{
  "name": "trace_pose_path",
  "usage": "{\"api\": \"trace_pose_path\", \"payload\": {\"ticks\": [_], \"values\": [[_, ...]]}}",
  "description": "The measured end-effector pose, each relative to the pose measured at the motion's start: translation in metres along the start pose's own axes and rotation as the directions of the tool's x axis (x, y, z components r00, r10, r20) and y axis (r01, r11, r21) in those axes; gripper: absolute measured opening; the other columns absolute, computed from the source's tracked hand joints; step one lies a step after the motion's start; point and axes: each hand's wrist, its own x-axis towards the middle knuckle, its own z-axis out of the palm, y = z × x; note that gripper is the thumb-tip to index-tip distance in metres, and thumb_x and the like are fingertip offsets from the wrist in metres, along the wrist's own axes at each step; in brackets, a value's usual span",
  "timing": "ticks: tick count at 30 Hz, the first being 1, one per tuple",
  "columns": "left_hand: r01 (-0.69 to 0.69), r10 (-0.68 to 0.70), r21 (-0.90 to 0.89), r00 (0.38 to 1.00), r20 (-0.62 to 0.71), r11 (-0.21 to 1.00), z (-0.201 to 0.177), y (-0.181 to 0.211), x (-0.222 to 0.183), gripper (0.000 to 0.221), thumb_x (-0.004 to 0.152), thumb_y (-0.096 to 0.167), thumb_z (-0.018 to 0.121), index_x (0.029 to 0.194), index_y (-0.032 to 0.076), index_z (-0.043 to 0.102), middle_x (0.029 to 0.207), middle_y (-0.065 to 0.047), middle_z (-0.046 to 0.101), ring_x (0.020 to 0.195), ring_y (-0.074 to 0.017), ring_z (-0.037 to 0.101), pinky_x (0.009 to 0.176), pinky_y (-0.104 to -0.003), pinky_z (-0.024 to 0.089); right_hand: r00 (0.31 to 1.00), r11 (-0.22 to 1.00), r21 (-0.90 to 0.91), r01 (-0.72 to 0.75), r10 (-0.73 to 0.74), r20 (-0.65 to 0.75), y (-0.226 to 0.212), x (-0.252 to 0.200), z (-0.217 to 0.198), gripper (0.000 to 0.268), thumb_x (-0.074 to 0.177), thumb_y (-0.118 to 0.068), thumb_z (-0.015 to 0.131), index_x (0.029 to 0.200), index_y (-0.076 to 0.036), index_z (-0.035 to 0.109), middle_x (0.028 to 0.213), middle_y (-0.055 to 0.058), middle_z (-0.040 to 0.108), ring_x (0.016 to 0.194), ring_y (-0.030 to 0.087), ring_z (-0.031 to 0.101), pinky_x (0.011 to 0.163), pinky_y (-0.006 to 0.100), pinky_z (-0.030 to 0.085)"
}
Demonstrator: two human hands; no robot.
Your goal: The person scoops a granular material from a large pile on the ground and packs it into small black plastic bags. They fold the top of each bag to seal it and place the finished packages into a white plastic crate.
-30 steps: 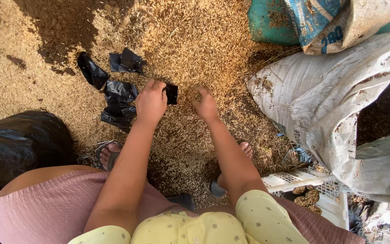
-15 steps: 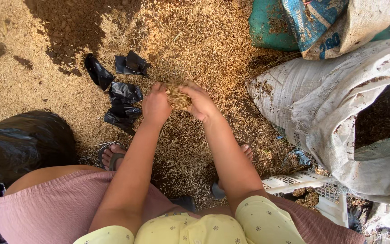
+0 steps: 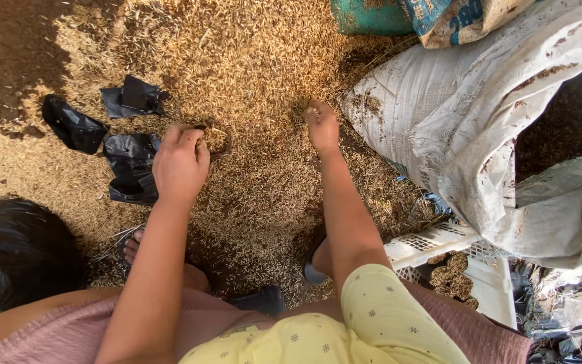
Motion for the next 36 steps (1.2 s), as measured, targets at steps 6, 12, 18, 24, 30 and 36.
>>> {"api": "trace_pose_path", "payload": {"ticks": [6,12,18,24,30,36], "values": [[-0.237,0.234,0.027,0.968,0.091,0.971,-0.003,0.003,0.002,0.039,0.077,0.033,0.085,0.102,0.006,0.073,0.147,-0.014,0.045,0.145,-0.0406,0.032,0.117,-0.071,0.015,0.975,0.909,-0.404,0.103,-0.012,0.223,0.083,0.002,0.028,0.061,0.104,-0.046,0.034,0.157,-0.015,0.036,0.168,0.014,0.022,0.149,0.036,0.01,0.118,0.054,0.014],[-0.184,0.18,0.019,0.975,0.134,0.983,0.001,-0.005,-0.006,0.015,0.083,0.023,0.082,0.087,0.011,0.075,0.155,-0.011,0.043,0.151,-0.0387,0.027,0.121,-0.068,0.011,1.0,0.957,-0.29,-0.01,0.004,-0.02,0.075,-0.093,0.084,0.056,0.107,-0.047,0.05,0.129,0.005,0.054,0.13,0.024,0.056,0.123,0.036,0.053,0.107,0.05,0.045],[0.08,-0.097,-0.202,0.992,-0.077,0.976,0.011,-0.03,-0.013,0.018,0.101,0.021,0.074,0.102,0.003,0.072,0.148,-0.021,0.05,0.133,-0.0405,0.051,0.107,-0.049,0.046,0.947,0.907,0.277,-0.317,0.288,0.14,0.048,-0.085,0.069,0.062,0.102,-0.039,0.06,0.144,0.006,0.054,0.109,0.038,0.063,0.095,0.053,0.054,0.092,0.065,0.045],[0.211,-0.208,-0.197,0.977,0.035,0.957,0.025,-0.039,-0.012,0.022,0.09,0.012,0.072,0.11,0.003,0.074,0.125,-0.019,0.063,0.099,-0.0349,0.07,0.085,-0.041,0.056,0.939,0.68,0.676,-0.285,0.341,0.053,0.004,-0.056,0.052,0.073,0.093,-0.043,0.064,0.15,-0.004,0.04,0.152,0.021,0.051,0.143,0.03,0.041,0.117,0.052,0.025],[0.101,-0.1,-0.069,0.995,0.02,0.992,0.02,-0.011,-0.008,0.029,0.085,0.001,0.07,0.114,0.006,0.07,0.123,-0.012,0.066,0.099,-0.034,0.07,0.082,-0.044,0.057,0.929,0.377,0.85,-0.367,0.189,0.318,-0.062,-0.057,0.034,0.066,0.093,-0.05,0.062,0.143,-0.009,0.047,0.134,0.016,0.052,0.124,0.033,0.05,0.102,0.056,0.042],[0.087,-0.086,-0.056,0.996,0.023,0.995,0.015,0.005,-0.003,0.041,0.079,0.0,0.069,0.119,0.006,0.067,0.124,-0.012,0.063,0.098,-0.0356,0.069,0.08,-0.046,0.056,0.901,0.233,0.902,-0.363,-0.158,0.403,-0.122,-0.072,0.07,0.055,0.096,-0.052,0.059,0.123,-0.005,0.058,0.107,0.016,0.065,0.097,0.03,0.065,0.079,0.044,0.056]]}}
